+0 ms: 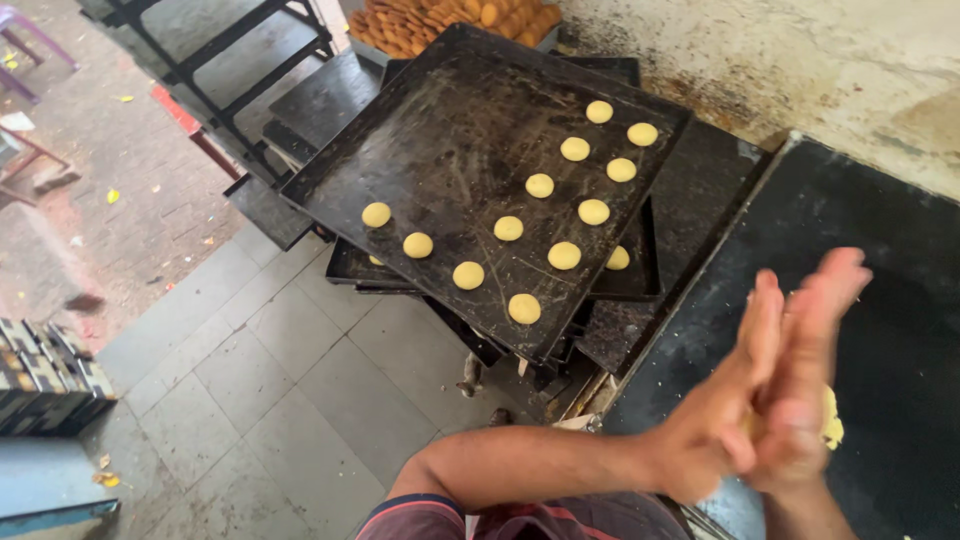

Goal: The person repeatedly takes small portions of yellow dough from a large pile on a black countertop. They roll the dough between their palms to form smooth, round balls and place them in rows on a black baking tray. The process is continuous, filling the tray with uniformly shaped dough balls.

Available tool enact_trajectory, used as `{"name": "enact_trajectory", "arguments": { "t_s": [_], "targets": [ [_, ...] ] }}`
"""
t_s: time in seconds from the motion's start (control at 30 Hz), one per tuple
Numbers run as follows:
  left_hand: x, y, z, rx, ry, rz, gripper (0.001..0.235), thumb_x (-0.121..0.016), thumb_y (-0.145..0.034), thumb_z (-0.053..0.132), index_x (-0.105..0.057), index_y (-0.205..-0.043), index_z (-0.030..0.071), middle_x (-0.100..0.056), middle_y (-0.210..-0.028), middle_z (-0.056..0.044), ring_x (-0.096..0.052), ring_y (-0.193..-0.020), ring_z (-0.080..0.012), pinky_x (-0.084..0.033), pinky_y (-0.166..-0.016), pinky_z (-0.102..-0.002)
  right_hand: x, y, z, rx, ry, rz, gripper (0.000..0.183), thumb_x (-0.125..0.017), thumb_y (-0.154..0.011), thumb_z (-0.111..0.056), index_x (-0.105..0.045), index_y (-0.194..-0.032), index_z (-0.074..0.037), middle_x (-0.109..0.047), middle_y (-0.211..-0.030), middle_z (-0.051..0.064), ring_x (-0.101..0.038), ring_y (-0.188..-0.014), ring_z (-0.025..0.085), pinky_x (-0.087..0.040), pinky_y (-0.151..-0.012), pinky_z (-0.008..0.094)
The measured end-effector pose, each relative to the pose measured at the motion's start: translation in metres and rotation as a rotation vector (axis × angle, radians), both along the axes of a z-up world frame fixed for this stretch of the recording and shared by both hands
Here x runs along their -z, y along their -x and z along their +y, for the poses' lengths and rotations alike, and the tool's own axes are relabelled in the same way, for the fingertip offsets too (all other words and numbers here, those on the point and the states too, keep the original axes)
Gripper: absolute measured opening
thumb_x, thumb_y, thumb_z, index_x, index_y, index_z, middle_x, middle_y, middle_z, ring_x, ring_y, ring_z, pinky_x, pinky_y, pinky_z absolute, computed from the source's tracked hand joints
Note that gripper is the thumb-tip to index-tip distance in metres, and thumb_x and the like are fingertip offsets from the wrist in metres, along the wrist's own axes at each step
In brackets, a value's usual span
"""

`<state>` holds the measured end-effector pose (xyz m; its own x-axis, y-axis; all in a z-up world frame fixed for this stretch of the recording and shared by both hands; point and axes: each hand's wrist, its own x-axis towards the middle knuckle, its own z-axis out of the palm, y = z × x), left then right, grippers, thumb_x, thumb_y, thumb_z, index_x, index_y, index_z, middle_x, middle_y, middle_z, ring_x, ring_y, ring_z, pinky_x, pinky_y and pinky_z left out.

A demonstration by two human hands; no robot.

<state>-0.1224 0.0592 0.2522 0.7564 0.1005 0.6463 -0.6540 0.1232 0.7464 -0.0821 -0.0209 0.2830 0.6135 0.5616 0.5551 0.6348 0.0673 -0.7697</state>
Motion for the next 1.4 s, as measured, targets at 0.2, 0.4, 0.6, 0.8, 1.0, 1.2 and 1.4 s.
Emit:
{"name": "enact_trajectory", "arguments": {
  "t_s": [0.2, 0.4, 0.6, 0.8, 1.0, 1.2, 1.4],
  "targets": [
    [0.001, 0.011, -0.005, 0.1, 0.057, 0.014, 0.105, -0.02, -0.107, 0.076, 0.02, -0.165, -0.001, 0.01, -0.175, -0.026, 0.002, -0.166, -0.0338, -0.003, -0.137, -0.044, 0.002, 0.02, -0.014, -0.009, -0.086, 0.048, 0.098, -0.026, -0.102, -0.074, 0.002, -0.163, -0.002, 0.011, -0.174, 0.019, 0.008, -0.164, 0.04, 0.004, -0.133, 0.053],
    [-0.002, -0.007, -0.01, 0.314, 0.629, 0.188, 0.108, -0.026, -0.096, 0.074, 0.026, -0.16, 0.004, 0.021, -0.173, -0.019, 0.003, -0.159, -0.0396, -0.004, -0.129, -0.05, 0.01, 0.025, -0.012, 0.062, 0.095, -0.267, 0.086, -0.017, -0.1, -0.07, -0.009, -0.161, -0.009, 0.004, -0.175, 0.015, 0.01, -0.165, 0.036, 0.009, -0.135, 0.053],
    [0.004, 0.016, -0.004, 0.027, 0.047, 0.01, 0.099, -0.021, -0.106, 0.071, 0.014, -0.167, 0.0, 0.016, -0.176, -0.021, 0.015, -0.164, -0.0331, 0.006, -0.135, -0.045, 0.006, 0.0, -0.014, 0.068, 0.122, -0.091, 0.102, -0.043, -0.101, -0.071, -0.001, -0.166, -0.004, 0.015, -0.176, 0.017, 0.013, -0.165, 0.036, 0.004, -0.135, 0.05],
    [0.01, 0.01, -0.005, -0.015, 0.068, -0.153, 0.089, -0.029, -0.111, 0.064, 0.007, -0.167, 0.005, 0.013, -0.176, -0.015, 0.011, -0.164, -0.0249, 0.007, -0.137, -0.041, 0.004, 0.001, -0.014, -0.042, -0.05, 0.061, 0.106, -0.038, -0.1, -0.076, 0.005, -0.166, -0.005, 0.014, -0.178, 0.018, 0.007, -0.164, 0.037, -0.01, -0.132, 0.05],
    [0.019, 0.022, 0.0, -0.008, 0.051, -0.028, 0.092, -0.031, -0.112, 0.068, 0.006, -0.168, 0.004, 0.01, -0.175, -0.02, 0.009, -0.166, -0.0298, 0.003, -0.135, -0.043, 0.01, 0.046, -0.006, 0.094, 0.118, 0.225, 0.1, -0.034, -0.099, -0.069, 0.012, -0.164, -0.01, 0.015, -0.175, 0.012, 0.004, -0.16, 0.034, -0.021, -0.113, 0.052],
    [0.021, 0.021, 0.015, -0.094, 0.037, -0.153, 0.098, -0.04, -0.107, 0.069, -0.002, -0.169, 0.005, 0.015, -0.175, -0.015, 0.013, -0.166, -0.0246, -0.004, -0.138, -0.041, 0.015, 0.029, 0.004, -0.41, -0.151, 0.139, 0.105, -0.054, -0.104, -0.061, 0.016, -0.165, -0.011, 0.031, -0.17, 0.007, 0.011, -0.159, 0.027, -0.026, -0.126, 0.046],
    [0.013, 0.039, 0.015, 0.081, 0.093, 0.145, 0.098, -0.03, -0.11, 0.071, 0.017, -0.165, 0.004, 0.022, -0.179, -0.018, 0.017, -0.17, -0.0312, -0.006, -0.136, -0.042, -0.001, -0.005, 0.01, 0.017, 0.287, -0.115, 0.104, -0.049, -0.097, -0.062, 0.002, -0.165, -0.003, 0.018, -0.176, 0.017, 0.022, -0.164, 0.034, 0.005, -0.134, 0.052]
  ]
}}
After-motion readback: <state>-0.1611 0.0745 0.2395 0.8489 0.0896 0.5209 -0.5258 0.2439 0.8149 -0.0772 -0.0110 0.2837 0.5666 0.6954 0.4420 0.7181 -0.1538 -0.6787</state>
